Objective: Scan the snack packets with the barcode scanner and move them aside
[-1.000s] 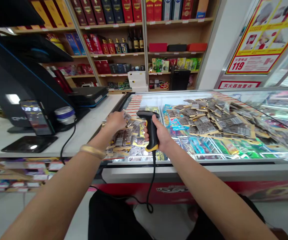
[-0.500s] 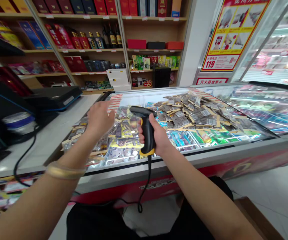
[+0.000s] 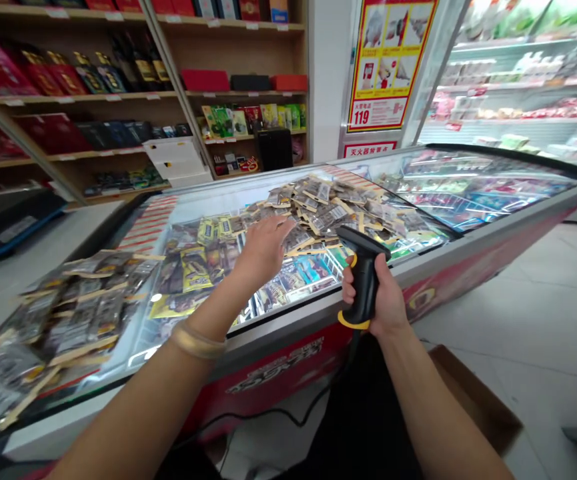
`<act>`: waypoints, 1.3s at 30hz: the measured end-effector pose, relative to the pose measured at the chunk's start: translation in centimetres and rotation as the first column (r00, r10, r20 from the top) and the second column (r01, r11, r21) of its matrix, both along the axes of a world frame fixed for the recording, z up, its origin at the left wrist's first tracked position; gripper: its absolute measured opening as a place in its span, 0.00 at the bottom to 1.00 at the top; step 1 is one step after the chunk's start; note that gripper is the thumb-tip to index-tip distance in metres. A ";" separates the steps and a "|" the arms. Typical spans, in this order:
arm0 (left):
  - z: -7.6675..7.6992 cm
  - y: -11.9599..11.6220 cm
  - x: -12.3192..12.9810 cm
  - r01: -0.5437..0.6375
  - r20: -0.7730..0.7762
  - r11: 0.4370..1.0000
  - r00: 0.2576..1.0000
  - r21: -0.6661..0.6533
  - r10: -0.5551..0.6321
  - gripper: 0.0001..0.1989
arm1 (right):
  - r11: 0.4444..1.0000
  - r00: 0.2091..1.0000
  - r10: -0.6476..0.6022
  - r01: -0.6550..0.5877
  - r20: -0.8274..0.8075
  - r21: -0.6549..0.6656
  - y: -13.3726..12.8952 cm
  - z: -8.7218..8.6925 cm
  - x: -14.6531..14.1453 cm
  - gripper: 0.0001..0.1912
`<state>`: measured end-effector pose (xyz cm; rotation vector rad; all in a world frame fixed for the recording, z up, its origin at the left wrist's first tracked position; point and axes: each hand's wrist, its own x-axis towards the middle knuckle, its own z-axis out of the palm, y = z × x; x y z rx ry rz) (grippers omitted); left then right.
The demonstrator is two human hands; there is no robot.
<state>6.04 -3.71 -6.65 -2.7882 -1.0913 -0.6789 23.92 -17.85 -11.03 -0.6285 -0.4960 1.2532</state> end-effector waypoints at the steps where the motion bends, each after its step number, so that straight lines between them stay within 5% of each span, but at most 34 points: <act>1: 0.0 0.2 0.4 -0.018 -0.065 1.000 0.998 0.006 0.019 0.33 | 1.000 1.000 -0.010 0.010 -0.007 -0.001 0.0 -0.1 0.4 0.26; 5: -0.2 0.9 1.4 -0.072 -0.205 0.997 0.976 0.026 0.076 0.36 | 1.000 0.999 -0.004 0.003 -0.045 -0.013 0.0 -0.2 1.0 0.27; 10: -1.0 1.5 1.6 -0.042 -0.200 0.998 0.978 0.051 0.052 0.37 | 0.999 0.997 -0.009 0.006 -0.082 -0.031 0.1 -0.1 1.0 0.26; 22: -2.0 3.9 -0.2 0.155 0.011 0.986 0.988 0.056 -0.156 0.23 | 0.998 0.995 -0.020 0.013 -0.102 -0.066 -0.2 0.3 0.8 0.25; 28: -1.4 3.0 -1.2 0.201 0.216 0.979 0.955 0.029 -0.203 0.16 | 0.999 0.998 -0.034 0.032 -0.058 -0.036 -0.2 0.0 0.9 0.25; 31: -1.1 2.3 -0.9 0.175 0.517 0.984 0.845 -0.029 -0.135 0.13 | 0.999 0.998 -0.047 0.047 -0.035 -0.022 -0.3 -0.2 0.9 0.25; 33: -1.0 1.9 -0.5 0.191 0.763 0.972 0.646 -0.136 -0.020 0.13 | 0.998 0.998 -0.057 0.056 -0.028 -0.027 -0.3 -0.1 0.9 0.25; 35: -0.9 1.4 0.0 0.311 0.891 0.895 0.420 -0.321 0.174 0.12 | 0.998 0.998 -0.060 0.060 -0.028 -0.034 -0.3 0.0 0.6 0.26; 36: -0.7 1.2 0.2 0.405 0.891 0.810 0.348 -0.425 0.292 0.12 | 0.998 0.998 -0.058 0.057 -0.028 -0.036 -0.4 0.1 0.4 0.26; 39: -0.1 0.3 0.4 0.666 0.758 0.428 0.337 -0.611 0.558 0.14 | 0.999 0.999 -0.022 0.021 -0.024 -0.030 -0.5 0.5 -0.5 0.26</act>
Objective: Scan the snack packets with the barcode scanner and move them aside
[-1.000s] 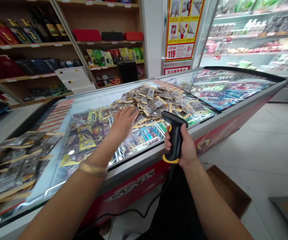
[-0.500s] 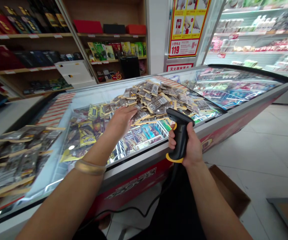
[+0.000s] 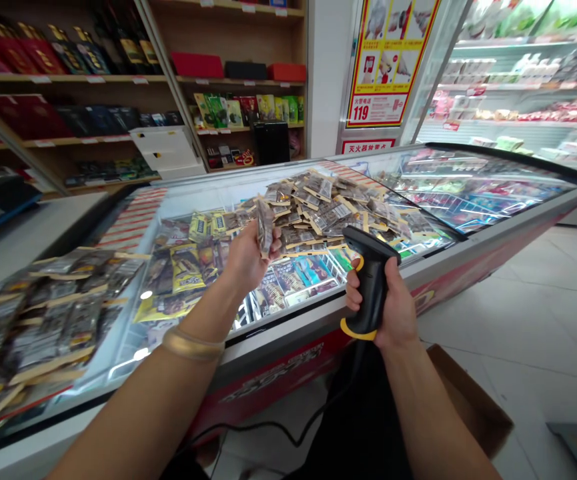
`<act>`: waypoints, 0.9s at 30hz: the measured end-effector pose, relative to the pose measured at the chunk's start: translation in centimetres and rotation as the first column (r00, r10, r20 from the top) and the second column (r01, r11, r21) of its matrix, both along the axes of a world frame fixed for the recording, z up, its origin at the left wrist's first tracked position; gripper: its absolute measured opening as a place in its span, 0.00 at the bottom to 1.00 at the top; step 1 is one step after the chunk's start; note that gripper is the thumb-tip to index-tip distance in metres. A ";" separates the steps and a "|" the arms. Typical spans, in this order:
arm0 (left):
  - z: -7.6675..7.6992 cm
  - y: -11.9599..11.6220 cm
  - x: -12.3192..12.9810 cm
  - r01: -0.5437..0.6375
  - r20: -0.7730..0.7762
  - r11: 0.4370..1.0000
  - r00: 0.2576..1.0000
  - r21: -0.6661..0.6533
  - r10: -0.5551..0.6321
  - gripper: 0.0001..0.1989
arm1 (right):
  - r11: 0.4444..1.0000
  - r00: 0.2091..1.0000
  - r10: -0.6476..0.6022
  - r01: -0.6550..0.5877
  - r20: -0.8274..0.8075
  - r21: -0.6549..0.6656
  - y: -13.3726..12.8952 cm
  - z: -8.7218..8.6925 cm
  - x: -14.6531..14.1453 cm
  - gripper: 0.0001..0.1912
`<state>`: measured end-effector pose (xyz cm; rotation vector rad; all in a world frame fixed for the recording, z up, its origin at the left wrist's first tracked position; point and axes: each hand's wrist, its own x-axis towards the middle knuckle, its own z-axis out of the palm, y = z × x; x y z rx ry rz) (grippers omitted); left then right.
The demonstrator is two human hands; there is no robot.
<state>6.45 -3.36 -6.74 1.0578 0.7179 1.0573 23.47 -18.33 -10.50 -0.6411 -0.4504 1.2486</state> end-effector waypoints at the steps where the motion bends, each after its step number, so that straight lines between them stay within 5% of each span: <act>1: 0.2 -0.3 0.0 0.088 0.031 0.993 0.996 -0.081 -0.085 0.18 | 1.000 1.000 0.025 -0.025 0.003 0.003 -0.1 0.2 -0.4 0.27; 4: 0.6 -0.8 -0.1 0.255 0.071 0.954 0.966 -0.155 -0.247 0.29 | 0.993 0.993 0.117 -0.117 0.017 0.015 -0.3 0.6 -1.4 0.27; 8: 0.5 -0.9 -0.1 0.330 0.059 0.930 0.944 -0.160 -0.325 0.27 | 0.980 0.981 0.187 -0.190 0.048 0.053 -0.4 1.0 -2.4 0.26; 15: 0.0 -0.8 0.0 0.366 0.023 0.913 0.930 -0.182 -0.368 0.19 | 0.980 0.982 0.188 -0.190 0.036 0.062 0.3 1.5 -3.2 0.27; 22: -0.3 -0.9 0.0 0.365 0.010 0.918 0.930 -0.154 -0.368 0.21 | 0.981 0.982 0.188 -0.189 0.035 0.039 0.4 1.4 -3.4 0.26; 27: 0.7 -2.3 -1.0 0.322 -0.013 0.944 0.946 -0.067 -0.323 0.20 | 0.983 0.980 0.174 -0.178 0.099 0.040 0.0 2.3 -3.6 0.26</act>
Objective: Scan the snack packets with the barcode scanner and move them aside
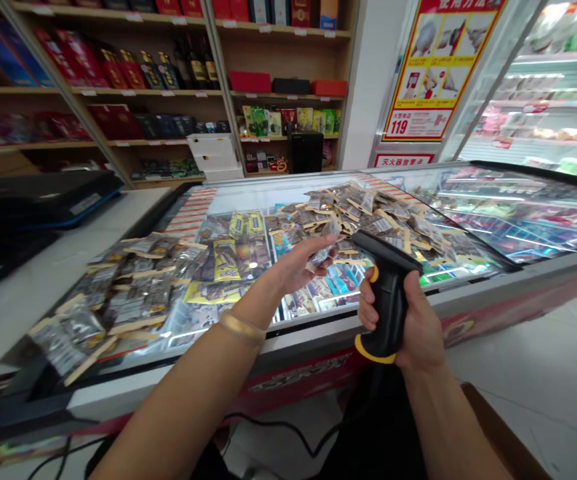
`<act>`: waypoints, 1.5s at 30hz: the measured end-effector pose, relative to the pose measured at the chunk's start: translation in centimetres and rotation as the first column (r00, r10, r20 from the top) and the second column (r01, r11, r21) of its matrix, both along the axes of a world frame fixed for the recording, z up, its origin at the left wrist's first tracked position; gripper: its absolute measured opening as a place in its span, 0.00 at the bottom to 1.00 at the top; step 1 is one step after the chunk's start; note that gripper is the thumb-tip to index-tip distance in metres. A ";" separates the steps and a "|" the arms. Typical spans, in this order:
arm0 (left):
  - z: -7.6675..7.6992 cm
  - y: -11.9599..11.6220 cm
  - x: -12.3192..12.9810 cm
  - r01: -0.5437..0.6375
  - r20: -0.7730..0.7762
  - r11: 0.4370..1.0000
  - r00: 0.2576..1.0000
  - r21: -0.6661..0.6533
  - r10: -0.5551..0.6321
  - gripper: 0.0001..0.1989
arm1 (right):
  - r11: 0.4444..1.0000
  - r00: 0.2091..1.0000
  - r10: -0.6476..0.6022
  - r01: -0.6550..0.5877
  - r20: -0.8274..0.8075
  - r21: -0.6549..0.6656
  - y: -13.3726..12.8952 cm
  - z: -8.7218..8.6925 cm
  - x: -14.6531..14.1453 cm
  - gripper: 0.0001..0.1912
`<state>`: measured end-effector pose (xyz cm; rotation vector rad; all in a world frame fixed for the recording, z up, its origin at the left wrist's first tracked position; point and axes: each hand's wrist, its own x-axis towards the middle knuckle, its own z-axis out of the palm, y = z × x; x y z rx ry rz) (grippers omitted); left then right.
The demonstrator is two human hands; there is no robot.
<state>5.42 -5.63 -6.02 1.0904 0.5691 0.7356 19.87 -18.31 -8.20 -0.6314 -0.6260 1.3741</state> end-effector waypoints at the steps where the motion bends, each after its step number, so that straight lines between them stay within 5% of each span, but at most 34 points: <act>1: 0.4 -0.2 -0.7 -0.032 -0.006 0.999 0.999 0.030 0.033 0.19 | 1.000 1.000 0.001 -0.001 0.020 0.013 0.1 0.3 -0.1 0.26; 5: 2.1 -0.5 -5.8 -0.238 -0.065 0.957 0.966 0.164 0.251 0.13 | 0.998 0.998 0.036 -0.039 0.059 0.054 1.1 1.4 -1.8 0.25; 8: 3.3 -0.5 -11.8 -0.401 -0.190 0.851 0.857 0.338 0.479 0.14 | 0.990 0.991 0.126 -0.129 0.052 0.062 2.5 1.8 -4.6 0.26; 10: 4.1 -0.9 -16.2 -0.492 -0.271 0.698 0.680 0.520 0.681 0.16 | 0.976 0.978 0.208 -0.209 0.034 0.055 3.4 2.0 -6.8 0.27; 14: 4.9 -2.5 -23.8 -0.363 -0.369 0.430 0.227 0.827 0.901 0.22 | 0.936 0.937 0.350 -0.350 -0.010 0.030 5.1 2.1 -11.6 0.27; 17: 3.7 -2.9 -27.0 -0.203 -0.416 0.387 -0.123 0.899 0.901 0.29 | 0.907 0.906 0.422 -0.422 -0.028 0.003 6.2 2.2 -15.0 0.26; 19: 2.2 -2.6 -27.9 -0.115 -0.446 0.431 -0.227 0.895 0.866 0.34 | 0.891 0.891 0.452 -0.453 -0.039 -0.025 6.9 2.2 -17.1 0.26; 24: -0.7 -2.4 -27.6 0.039 -0.492 0.516 -0.243 0.856 0.836 0.42 | 0.858 0.867 0.496 -0.497 -0.041 -0.131 7.6 1.3 -20.8 0.26; 28: -1.4 -4.9 -27.9 0.055 -0.472 0.506 -0.284 0.861 0.834 0.42 | 0.862 0.882 0.468 -0.471 -0.065 -0.187 7.5 0.4 -21.9 0.26; 33: -2.2 -6.9 -28.2 0.145 -0.546 0.587 -0.247 0.796 0.801 0.38 | 0.910 0.930 0.364 -0.368 -0.056 -0.190 7.8 0.0 -23.0 0.27; 45: -2.0 -3.9 -28.1 0.154 -0.572 0.619 -0.264 0.770 0.777 0.37 | 0.896 0.934 0.355 -0.352 -0.039 -0.272 10.0 0.4 -24.3 0.25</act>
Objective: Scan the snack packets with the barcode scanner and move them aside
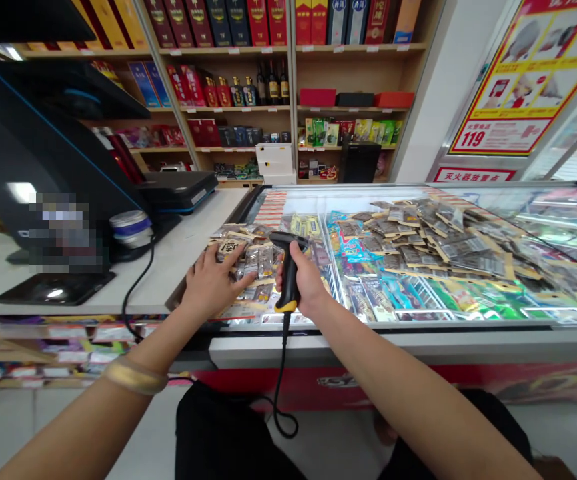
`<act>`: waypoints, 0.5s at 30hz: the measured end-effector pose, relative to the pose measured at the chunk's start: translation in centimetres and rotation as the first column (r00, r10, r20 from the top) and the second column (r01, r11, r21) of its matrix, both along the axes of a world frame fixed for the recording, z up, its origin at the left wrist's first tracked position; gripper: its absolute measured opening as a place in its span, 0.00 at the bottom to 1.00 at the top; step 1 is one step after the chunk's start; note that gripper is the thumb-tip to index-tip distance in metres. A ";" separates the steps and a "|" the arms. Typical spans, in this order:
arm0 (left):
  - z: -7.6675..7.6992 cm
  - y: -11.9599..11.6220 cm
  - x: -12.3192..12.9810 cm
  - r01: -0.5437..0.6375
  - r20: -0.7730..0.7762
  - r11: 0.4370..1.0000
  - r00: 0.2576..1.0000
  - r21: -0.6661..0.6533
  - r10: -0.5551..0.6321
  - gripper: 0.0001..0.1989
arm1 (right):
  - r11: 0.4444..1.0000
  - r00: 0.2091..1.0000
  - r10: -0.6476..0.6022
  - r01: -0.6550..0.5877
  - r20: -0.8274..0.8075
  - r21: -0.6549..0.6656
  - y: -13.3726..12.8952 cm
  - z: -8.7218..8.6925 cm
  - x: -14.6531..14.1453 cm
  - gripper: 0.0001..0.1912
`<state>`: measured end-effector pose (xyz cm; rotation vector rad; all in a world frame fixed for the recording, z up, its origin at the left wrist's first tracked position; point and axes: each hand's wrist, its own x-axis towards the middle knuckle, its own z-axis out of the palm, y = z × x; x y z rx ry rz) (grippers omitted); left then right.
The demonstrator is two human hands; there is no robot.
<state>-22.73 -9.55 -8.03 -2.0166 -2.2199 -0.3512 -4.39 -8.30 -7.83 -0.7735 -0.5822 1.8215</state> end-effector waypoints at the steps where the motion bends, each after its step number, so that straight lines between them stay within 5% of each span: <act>1: 0.1 0.0 0.0 0.002 -0.003 1.000 1.000 0.004 -0.002 0.37 | 1.000 1.000 -0.006 0.006 -0.010 -0.002 -0.1 0.0 0.2 0.25; 9: 0.4 -0.6 0.7 0.026 0.048 0.989 0.998 0.145 -0.033 0.35 | 0.995 0.990 -0.088 0.093 -0.111 0.044 -2.4 0.9 4.8 0.26; 15: 2.0 -0.3 4.7 0.072 0.089 0.935 0.990 0.348 -0.109 0.34 | 0.968 0.966 -0.198 0.219 -0.165 0.121 -4.3 1.1 11.8 0.27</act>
